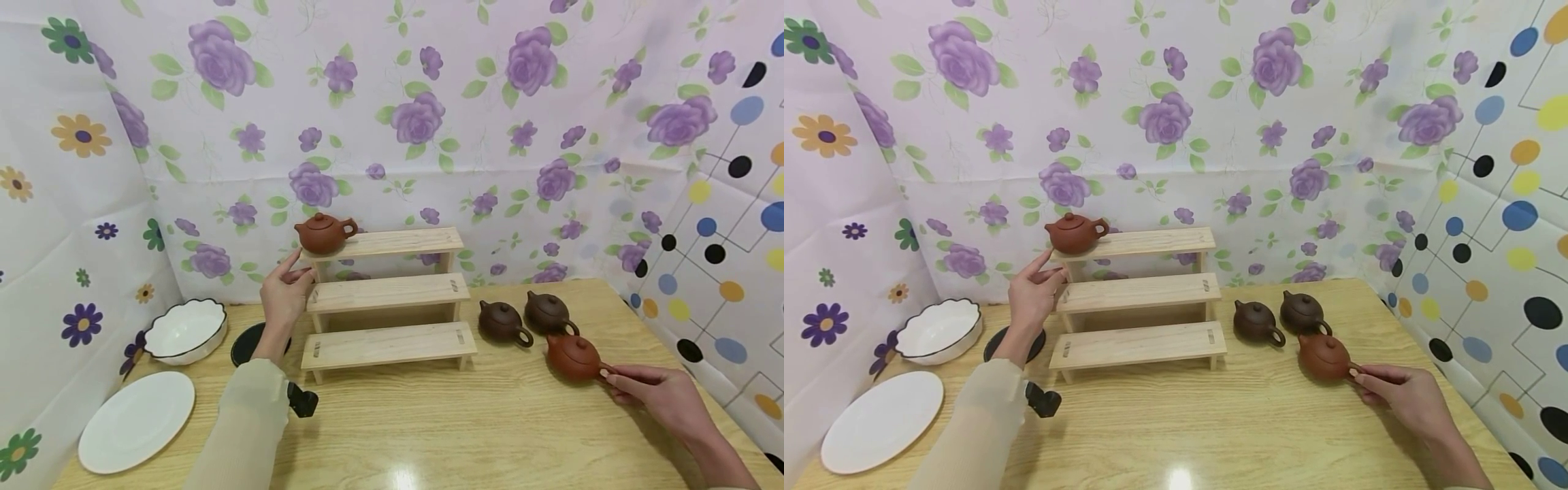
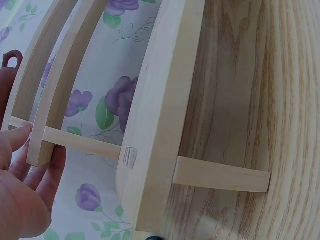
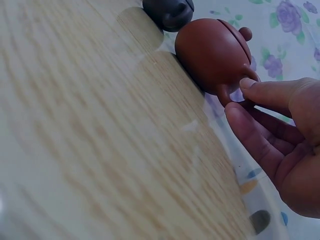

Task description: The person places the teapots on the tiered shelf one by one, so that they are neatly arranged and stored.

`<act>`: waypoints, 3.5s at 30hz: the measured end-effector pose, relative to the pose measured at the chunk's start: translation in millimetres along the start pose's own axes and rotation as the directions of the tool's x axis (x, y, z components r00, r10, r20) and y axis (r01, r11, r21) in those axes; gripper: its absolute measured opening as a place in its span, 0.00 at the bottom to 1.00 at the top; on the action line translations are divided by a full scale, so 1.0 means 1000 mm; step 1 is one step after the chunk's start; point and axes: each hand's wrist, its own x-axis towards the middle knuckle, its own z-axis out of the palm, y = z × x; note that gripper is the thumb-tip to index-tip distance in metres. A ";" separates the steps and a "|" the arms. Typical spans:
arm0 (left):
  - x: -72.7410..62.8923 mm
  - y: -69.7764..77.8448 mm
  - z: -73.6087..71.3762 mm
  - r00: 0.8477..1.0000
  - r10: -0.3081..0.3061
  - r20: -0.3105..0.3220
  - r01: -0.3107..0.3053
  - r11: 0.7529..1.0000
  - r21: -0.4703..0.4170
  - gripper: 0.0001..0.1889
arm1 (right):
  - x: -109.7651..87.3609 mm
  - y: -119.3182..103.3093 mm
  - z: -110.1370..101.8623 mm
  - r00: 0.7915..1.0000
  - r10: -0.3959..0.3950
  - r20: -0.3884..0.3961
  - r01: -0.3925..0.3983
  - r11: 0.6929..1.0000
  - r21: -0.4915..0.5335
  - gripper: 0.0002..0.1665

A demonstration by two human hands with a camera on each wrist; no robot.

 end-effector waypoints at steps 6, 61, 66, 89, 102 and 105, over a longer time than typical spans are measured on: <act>0.000 -0.001 0.000 1.000 0.000 -0.002 0.000 1.000 0.002 0.27 | 0.001 0.000 -0.003 0.999 0.045 0.007 -0.045 0.998 0.042 0.23; -0.002 0.001 0.001 1.000 0.004 0.006 -0.004 1.000 0.000 0.28 | 0.007 -0.030 -0.008 0.972 -0.233 0.014 0.227 0.958 0.172 0.16; -0.001 0.001 0.001 1.000 0.021 0.007 -0.021 1.000 0.000 0.28 | 0.012 -0.038 -0.008 0.973 -0.232 0.018 0.225 0.959 0.170 0.18; -0.001 0.000 0.001 1.000 0.004 -0.001 -0.004 1.000 -0.001 0.27 | 0.035 -0.096 0.003 0.958 -0.284 0.048 0.285 0.959 -0.008 0.22; -0.001 0.000 0.000 1.000 0.011 0.004 -0.011 1.000 0.006 0.27 | 0.045 -0.124 0.015 0.945 -0.318 0.079 0.321 0.947 -0.024 0.27; -0.002 -0.001 -0.001 1.000 0.010 0.004 -0.010 1.000 0.001 0.27 | 0.048 -0.130 0.019 0.939 -0.332 0.090 0.334 0.943 -0.008 0.28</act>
